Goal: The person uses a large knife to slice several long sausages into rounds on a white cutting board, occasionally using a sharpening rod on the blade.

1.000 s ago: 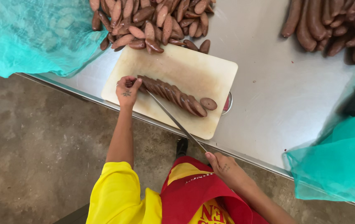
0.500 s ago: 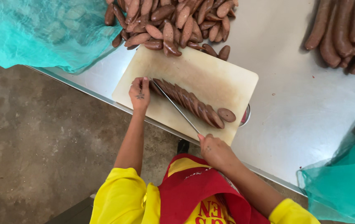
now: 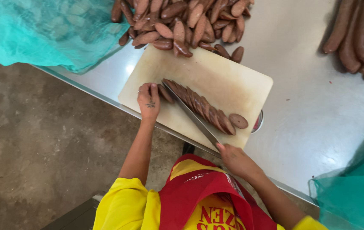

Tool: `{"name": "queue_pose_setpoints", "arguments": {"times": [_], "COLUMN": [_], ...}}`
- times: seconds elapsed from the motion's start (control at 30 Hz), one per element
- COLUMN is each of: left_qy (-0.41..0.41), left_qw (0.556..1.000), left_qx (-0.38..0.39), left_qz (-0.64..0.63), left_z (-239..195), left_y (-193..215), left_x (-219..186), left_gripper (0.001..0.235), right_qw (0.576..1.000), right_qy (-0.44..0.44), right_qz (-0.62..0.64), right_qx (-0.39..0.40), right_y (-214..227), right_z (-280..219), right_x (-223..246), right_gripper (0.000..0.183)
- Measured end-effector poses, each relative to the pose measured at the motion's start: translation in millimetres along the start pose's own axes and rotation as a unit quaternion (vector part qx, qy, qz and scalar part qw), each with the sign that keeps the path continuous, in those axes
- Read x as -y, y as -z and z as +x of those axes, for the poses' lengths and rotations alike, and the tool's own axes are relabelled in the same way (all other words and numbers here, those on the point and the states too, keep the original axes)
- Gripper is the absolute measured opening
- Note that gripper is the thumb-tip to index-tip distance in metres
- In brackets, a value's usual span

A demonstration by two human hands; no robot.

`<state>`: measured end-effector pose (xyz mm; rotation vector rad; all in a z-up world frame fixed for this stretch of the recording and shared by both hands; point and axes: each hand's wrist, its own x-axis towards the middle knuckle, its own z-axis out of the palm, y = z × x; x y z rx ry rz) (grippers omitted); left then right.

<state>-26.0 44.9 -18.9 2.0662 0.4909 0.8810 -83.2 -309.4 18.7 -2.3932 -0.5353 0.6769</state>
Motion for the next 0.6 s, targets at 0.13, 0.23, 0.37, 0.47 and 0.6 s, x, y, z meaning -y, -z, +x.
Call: {"name": "queue_pose_setpoints", "arguments": {"times": [0.13,0.23,0.37,0.47,0.6], "left_qy": [0.024,0.054,0.035,-0.008,0.002], "left_qw": [1.000,0.998,0.985,0.976,0.982], "left_qx": [-0.005,0.018,0.120,0.137,0.186], "left_qz": [0.005,-0.018,-0.117,-0.167,-0.030], "left_z": [2.0,-3.7,-30.7,-62.7,-116.9], "left_y": [-11.3,-33.5,-63.4,-66.1,-62.1], "left_x": [-11.1,-24.8,-52.9,-74.7,-114.2], "left_gripper": [0.024,0.028,0.039,0.052,0.106], "right_qw": [0.924,0.841,0.773,0.809,0.849], "right_qy": [-0.273,-0.345,-0.367,-0.341,-0.296], "right_qz": [0.250,0.416,0.518,0.478,0.429], "right_qx": [0.099,0.033,-0.029,0.008,0.083], "right_y": [45.5,42.4,19.2,10.1,9.3], "right_z": [-86.1,-120.0,-129.0,-126.8,-102.5], "right_x": [-35.1,-59.7,-87.6,-95.4,-78.3], "right_gripper": [0.067,0.076,0.077,0.078,0.076]}}
